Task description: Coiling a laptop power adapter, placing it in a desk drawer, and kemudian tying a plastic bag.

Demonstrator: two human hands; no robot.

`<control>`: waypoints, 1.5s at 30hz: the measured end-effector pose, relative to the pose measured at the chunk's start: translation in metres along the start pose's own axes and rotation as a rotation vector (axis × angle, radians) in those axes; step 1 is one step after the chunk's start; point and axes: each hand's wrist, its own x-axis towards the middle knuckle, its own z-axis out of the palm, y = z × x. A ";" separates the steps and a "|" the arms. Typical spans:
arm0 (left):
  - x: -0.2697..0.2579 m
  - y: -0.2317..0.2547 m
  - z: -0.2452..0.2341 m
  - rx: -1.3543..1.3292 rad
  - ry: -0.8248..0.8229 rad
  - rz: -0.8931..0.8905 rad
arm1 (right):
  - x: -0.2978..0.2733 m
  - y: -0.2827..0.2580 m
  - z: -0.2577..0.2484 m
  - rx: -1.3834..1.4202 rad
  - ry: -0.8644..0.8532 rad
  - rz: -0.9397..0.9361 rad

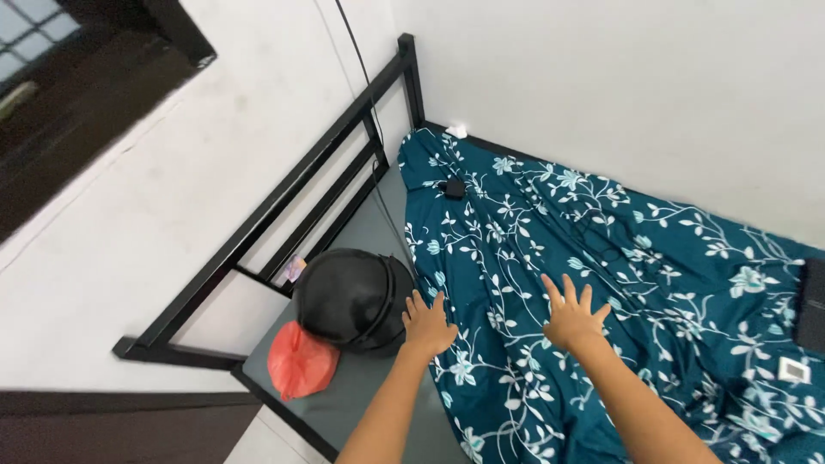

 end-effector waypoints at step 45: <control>0.539 -0.015 0.084 0.111 0.399 0.211 | 0.370 -0.092 0.185 0.173 0.534 -0.382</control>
